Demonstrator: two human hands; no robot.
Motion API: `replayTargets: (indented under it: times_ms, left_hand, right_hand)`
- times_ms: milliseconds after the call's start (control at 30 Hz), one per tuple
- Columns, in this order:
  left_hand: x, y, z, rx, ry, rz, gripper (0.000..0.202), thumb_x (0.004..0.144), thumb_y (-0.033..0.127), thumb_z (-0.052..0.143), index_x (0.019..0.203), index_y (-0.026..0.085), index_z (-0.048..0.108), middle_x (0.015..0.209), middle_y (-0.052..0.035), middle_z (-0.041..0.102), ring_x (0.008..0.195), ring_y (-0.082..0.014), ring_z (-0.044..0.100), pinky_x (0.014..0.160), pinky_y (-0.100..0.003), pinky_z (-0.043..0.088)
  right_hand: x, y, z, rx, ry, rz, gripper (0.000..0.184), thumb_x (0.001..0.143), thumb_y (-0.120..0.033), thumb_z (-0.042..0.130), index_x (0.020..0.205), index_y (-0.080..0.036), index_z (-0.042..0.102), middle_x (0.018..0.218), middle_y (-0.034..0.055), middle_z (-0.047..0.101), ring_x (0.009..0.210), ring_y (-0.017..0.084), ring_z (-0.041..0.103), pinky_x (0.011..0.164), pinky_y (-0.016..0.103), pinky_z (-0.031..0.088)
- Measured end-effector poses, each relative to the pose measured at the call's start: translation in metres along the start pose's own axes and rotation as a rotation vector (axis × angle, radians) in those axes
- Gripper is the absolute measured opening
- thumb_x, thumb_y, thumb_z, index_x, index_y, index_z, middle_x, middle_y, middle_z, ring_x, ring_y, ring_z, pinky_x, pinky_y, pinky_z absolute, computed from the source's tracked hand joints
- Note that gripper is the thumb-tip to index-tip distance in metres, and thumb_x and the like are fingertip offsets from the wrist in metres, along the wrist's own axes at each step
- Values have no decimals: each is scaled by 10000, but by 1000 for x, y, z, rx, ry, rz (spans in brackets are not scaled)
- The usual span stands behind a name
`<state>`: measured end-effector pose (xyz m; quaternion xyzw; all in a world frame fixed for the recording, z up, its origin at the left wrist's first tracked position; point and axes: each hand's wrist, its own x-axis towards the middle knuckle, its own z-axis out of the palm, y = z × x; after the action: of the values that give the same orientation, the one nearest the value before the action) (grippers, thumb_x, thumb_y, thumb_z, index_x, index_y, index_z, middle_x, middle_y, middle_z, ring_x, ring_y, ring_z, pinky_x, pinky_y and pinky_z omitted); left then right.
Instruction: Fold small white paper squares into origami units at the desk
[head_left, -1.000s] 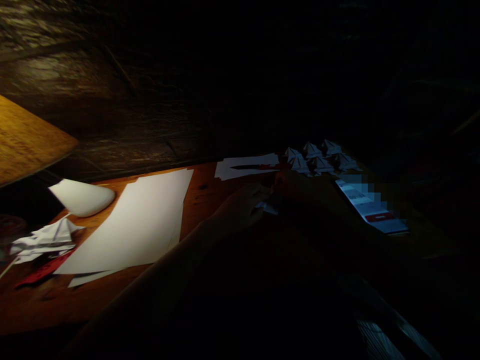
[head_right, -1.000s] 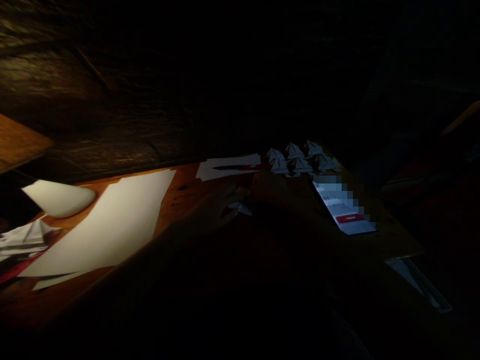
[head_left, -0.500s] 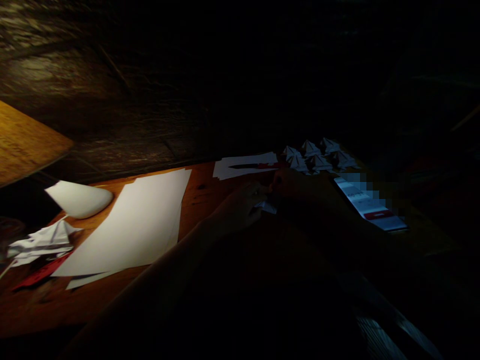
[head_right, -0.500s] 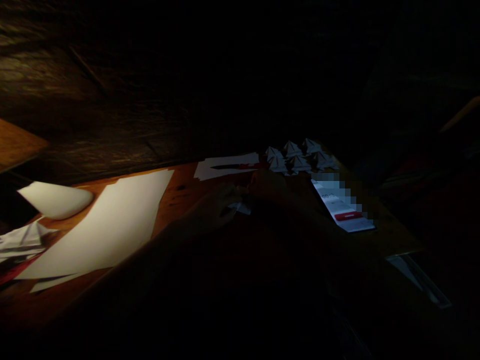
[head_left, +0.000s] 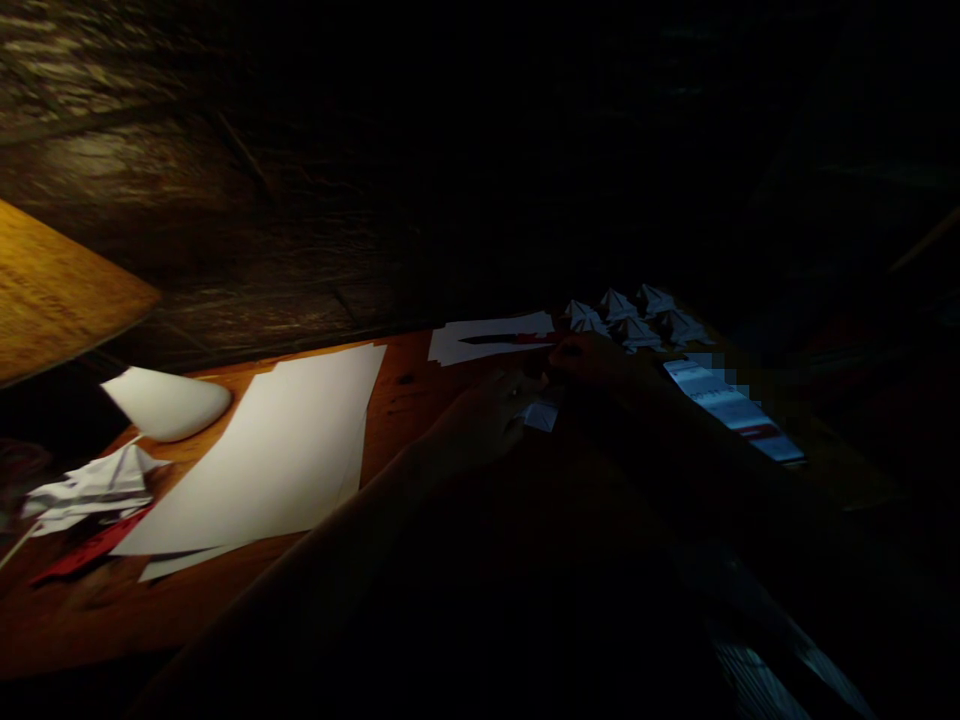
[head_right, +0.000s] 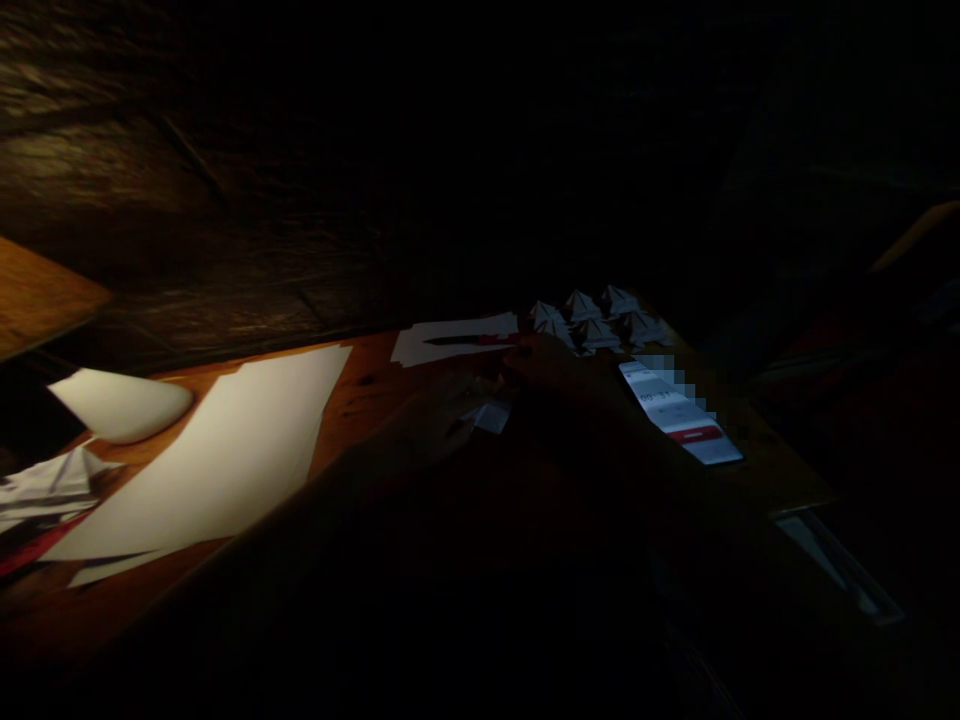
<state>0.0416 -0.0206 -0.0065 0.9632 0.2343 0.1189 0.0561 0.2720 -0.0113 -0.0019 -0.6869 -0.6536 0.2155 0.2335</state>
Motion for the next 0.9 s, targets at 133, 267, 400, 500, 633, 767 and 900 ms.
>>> replayTargets:
  times_ms: [133,267,400,500,633,767,900]
  left_hand:
    - [0,-1,2,19,-7,-12,558,903,141,513,1455,221,496,1349,-94,544,1226,-266,494,998,-443,505]
    - [0,0,1,44,-10,-8,462,911,165,519,1370,193,565,1328,-97,544,1198,-267,499,971,-433,513]
    - [-1,1,-1,24,2,21,464,904,137,519,1364,159,565,1353,-99,533,1209,-254,490,1008,-406,499]
    - [0,2,-1,28,-1,20,476,899,124,514,1372,150,560,1355,-104,535,1218,-256,490,1031,-408,491]
    - [0,1,0,38,-11,3,464,891,133,523,1351,154,579,1311,-112,547,1219,-265,498,1019,-422,499]
    - [0,0,0,23,-2,-2,468,891,143,523,1355,165,579,1315,-110,534,1211,-265,502,998,-426,510]
    - [-1,1,0,17,-11,-21,466,892,152,531,1352,205,582,1281,-100,554,1196,-266,514,959,-428,520]
  right_hand:
    - [3,7,-5,13,-105,-125,158,858,-259,714,940,-151,795,971,79,777,779,155,662,641,230,439]
    - [2,6,-1,-11,-104,-164,119,823,-211,740,910,-161,804,915,66,776,737,145,648,623,228,431]
    - [1,4,4,-20,-57,-147,95,814,-187,724,860,-161,804,887,69,773,727,151,647,613,233,425]
    - [2,2,7,-32,-46,-114,81,799,-192,728,826,-166,800,879,72,773,733,158,654,606,234,423]
    - [4,2,8,-30,-45,-78,84,781,-185,726,827,-164,793,874,69,775,744,163,662,606,231,427]
    - [3,2,7,-20,-92,-94,123,793,-181,692,857,-169,796,878,62,774,720,159,656,582,230,423]
    - [2,4,8,10,-97,-112,140,795,-206,717,902,-167,798,912,66,772,726,156,652,593,228,434]
